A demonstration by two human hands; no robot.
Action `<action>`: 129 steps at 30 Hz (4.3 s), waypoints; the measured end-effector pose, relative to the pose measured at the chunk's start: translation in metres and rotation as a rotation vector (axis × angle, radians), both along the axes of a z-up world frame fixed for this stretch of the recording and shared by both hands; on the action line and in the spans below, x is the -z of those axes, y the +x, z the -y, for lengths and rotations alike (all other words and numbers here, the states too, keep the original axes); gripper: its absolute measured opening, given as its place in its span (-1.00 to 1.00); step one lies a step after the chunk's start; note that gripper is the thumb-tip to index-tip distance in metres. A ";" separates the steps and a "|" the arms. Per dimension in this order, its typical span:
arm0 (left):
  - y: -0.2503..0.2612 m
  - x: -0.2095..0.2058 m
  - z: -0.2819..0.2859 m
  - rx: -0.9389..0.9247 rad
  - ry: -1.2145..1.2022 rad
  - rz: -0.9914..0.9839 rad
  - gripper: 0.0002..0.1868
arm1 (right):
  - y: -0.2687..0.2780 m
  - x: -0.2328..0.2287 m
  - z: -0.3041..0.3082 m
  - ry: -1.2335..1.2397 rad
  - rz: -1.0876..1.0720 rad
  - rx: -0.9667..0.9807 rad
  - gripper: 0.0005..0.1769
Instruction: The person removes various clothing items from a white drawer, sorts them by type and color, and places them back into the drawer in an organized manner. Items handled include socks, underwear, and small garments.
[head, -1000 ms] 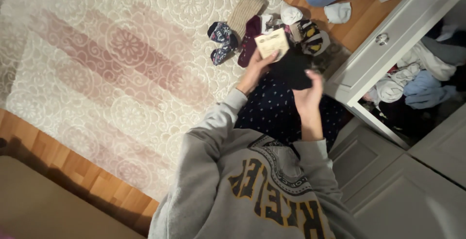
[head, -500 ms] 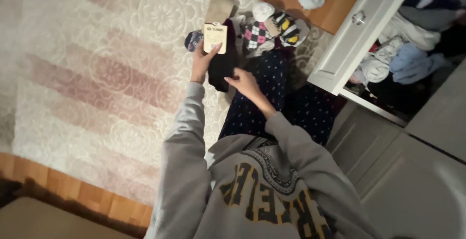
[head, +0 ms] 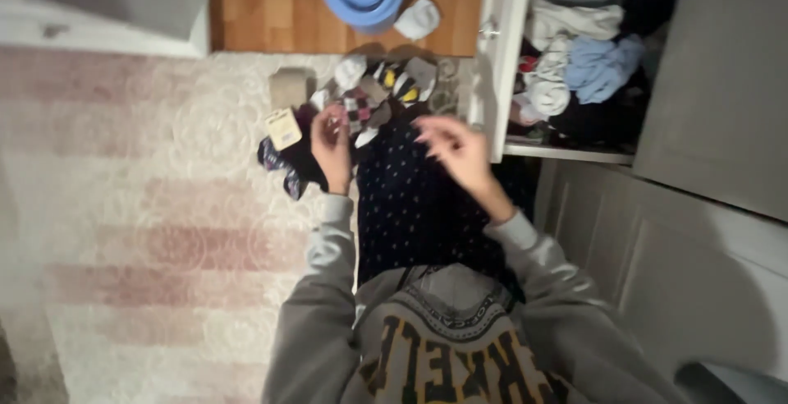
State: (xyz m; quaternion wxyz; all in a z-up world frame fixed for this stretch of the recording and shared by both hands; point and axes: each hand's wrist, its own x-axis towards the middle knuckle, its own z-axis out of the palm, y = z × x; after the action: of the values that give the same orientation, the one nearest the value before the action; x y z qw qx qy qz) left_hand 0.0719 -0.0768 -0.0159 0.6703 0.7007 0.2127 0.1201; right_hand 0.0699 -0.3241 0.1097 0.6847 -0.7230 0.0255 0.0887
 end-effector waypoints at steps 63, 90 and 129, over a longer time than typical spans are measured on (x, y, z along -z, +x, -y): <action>-0.002 -0.217 0.125 0.466 -0.079 0.099 -0.55 | -0.007 -0.021 0.151 0.506 0.136 0.930 -0.68; -0.003 -0.241 0.170 0.793 0.150 0.347 -0.59 | 0.026 0.026 0.181 -1.350 -0.106 0.141 -0.24; 0.028 -0.261 0.192 0.881 -0.096 0.163 -0.45 | 0.035 0.015 0.167 -0.022 0.275 0.800 -0.86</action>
State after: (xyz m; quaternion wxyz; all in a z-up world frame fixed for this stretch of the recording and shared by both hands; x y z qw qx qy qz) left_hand 0.1003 -0.2688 0.2455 0.7037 0.6809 -0.1538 -0.1320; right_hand 0.1050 -0.4907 0.0944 0.6545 -0.6685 0.2134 -0.2816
